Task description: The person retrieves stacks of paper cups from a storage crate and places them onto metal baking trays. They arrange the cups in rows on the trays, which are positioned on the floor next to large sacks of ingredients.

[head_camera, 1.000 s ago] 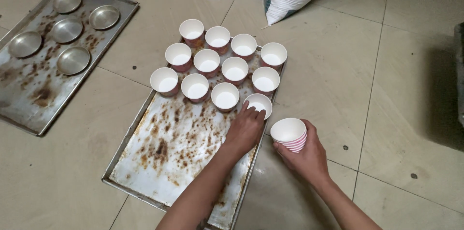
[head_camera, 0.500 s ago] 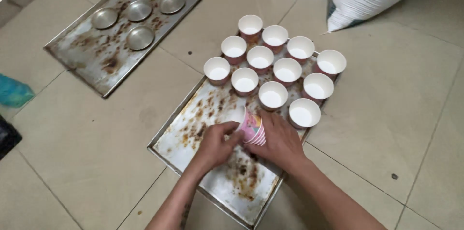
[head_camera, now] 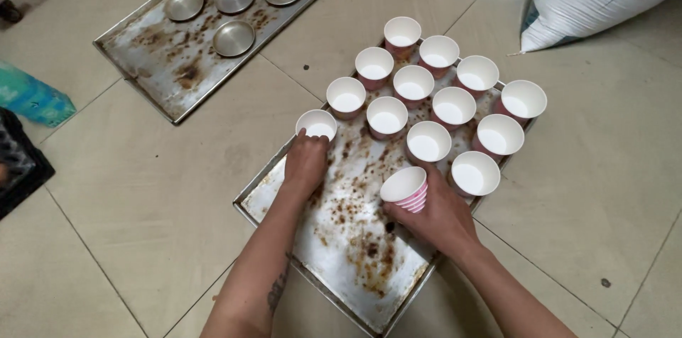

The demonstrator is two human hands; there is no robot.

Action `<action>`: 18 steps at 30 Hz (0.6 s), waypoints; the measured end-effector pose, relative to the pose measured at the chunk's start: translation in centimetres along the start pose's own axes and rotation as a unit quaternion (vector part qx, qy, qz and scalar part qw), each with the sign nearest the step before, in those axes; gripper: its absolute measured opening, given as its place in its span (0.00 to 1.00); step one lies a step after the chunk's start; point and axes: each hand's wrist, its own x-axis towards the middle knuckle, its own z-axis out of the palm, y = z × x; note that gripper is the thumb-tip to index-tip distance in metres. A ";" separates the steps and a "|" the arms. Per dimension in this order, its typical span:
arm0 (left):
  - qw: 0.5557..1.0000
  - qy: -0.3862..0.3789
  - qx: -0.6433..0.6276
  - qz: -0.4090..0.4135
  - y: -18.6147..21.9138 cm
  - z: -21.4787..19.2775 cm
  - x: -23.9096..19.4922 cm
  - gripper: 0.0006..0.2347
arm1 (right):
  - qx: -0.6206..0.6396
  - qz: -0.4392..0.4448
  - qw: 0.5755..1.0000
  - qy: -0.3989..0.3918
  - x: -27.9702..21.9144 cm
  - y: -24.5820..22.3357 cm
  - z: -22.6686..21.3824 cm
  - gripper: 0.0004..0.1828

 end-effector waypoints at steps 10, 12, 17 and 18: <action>0.998 0.052 0.027 0.034 2.7 -5.0 -0.3 0.16 | -0.006 -0.004 1.000 0.010 -0.8 1.5 -0.1 0.68; 0.995 0.048 -0.089 0.017 7.4 -10.8 -1.5 0.16 | -0.017 -0.018 1.000 0.010 -1.1 0.8 0.2 0.67; 0.864 -0.126 -0.484 -0.063 15.0 -14.4 -5.6 0.21 | -0.085 -0.049 0.995 -0.008 -0.3 0.4 1.5 0.66; 0.844 -0.168 -0.506 -0.055 15.6 -14.3 -6.4 0.18 | -0.119 -0.063 0.991 -0.013 0.2 1.4 2.3 0.64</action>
